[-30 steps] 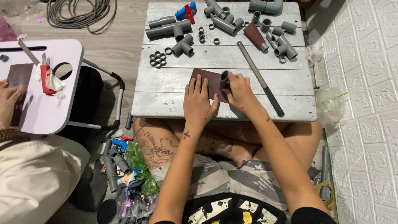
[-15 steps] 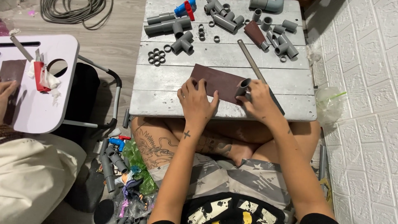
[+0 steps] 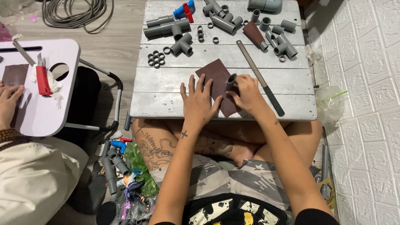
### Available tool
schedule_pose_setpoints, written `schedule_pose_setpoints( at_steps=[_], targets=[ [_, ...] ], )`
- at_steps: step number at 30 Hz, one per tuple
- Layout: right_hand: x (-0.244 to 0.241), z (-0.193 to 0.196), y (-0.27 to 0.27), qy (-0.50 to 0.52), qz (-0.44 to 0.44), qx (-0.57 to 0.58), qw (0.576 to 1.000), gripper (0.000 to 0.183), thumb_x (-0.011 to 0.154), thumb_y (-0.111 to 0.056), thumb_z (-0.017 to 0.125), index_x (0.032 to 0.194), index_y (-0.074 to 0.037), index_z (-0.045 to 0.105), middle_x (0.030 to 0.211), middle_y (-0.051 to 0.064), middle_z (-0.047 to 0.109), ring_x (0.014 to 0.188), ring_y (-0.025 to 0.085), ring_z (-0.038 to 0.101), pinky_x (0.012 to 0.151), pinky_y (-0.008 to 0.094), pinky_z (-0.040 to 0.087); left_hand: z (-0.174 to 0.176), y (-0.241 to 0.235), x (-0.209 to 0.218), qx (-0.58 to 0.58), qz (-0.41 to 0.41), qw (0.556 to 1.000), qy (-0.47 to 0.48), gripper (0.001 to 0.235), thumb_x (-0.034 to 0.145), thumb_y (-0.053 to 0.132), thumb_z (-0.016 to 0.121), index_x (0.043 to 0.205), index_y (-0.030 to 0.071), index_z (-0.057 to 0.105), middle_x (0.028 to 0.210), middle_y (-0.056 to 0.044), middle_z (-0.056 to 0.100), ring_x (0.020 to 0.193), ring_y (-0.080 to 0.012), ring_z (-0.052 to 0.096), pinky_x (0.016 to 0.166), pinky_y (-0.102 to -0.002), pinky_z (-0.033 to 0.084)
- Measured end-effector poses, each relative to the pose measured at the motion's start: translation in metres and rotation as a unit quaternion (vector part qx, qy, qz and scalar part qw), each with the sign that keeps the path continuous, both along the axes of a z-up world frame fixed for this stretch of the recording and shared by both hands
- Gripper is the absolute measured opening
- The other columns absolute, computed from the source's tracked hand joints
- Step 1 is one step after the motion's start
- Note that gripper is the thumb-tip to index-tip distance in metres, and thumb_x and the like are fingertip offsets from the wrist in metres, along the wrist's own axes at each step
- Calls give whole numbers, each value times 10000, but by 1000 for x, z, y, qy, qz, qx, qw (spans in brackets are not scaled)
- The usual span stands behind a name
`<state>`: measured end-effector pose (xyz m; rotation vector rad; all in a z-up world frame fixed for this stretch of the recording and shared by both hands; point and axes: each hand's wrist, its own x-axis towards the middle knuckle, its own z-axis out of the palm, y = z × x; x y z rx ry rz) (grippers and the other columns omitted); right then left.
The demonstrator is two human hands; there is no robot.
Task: The person sits on the floor and sands the edges of gray PVC pipe fittings using a piece of sandpaper on a low table. They repeatedly rub the pipe ends against the sandpaper, occasionally inspecting the edges by hand before continuing to sand.
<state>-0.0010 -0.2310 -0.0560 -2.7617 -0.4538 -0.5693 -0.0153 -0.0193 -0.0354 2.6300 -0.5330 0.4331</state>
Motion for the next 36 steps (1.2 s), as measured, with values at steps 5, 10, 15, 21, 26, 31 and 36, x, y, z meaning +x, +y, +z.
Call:
schedule_pose_setpoints(
  at_steps=[5,10,15,21,26,31,36],
  targets=[
    [50,10,18,22,-6,-16,1000,322,907,-252,777,1188,-181,635,1062,-38,693,1228,215,551,1027,442,372,-3,-1,5,35,-5,999,33,627,1001,542,512,1485,144,524,1594,-152,422,1533,-401,212,1174,-672,7],
    [74,12,24,35,-11,-2,999,310,908,-204,766,1177,-189,612,1025,-62,690,1220,201,562,1025,435,359,3,0,4,57,0,996,66,623,1030,550,437,1529,181,478,1645,-116,355,1558,-381,155,1181,-682,-42],
    [29,18,19,70,-13,-12,997,302,900,-156,750,1168,-122,615,1052,33,696,1229,277,562,1018,505,371,13,-1,-1,50,14,997,65,568,1048,490,427,1541,211,471,1655,-163,289,1560,-402,116,1195,-683,-31],
    [-28,25,17,22,-25,-15,999,248,886,-207,783,1080,-112,660,980,5,673,1195,253,569,1011,486,388,5,-4,2,42,16,997,66,553,1060,488,375,1540,226,457,1619,-93,380,1545,-391,169,1180,-702,-20],
    [12,18,23,41,-49,6,998,255,921,-227,756,1129,-143,635,1028,2,680,1230,249,553,1058,505,357,1,-5,4,50,3,998,41,529,1084,441,355,1531,186,475,1661,-66,330,1557,-376,131,1181,-697,-29],
    [45,9,28,54,-55,65,995,246,935,-176,741,1142,-131,617,1025,17,680,1219,278,567,1053,532,348,-2,-6,6,75,-7,996,58,569,1089,453,298,1564,164,419,1659,-10,347,1570,-352,112,1184,-701,-26],
    [13,-4,26,74,-65,46,994,311,941,-180,730,1227,-134,618,1097,34,688,1247,279,550,1082,556,337,0,-6,4,76,-4,995,64,575,1092,440,287,1570,142,401,1651,-14,361,1564,-364,138,1182,-710,-7]
  ],
)
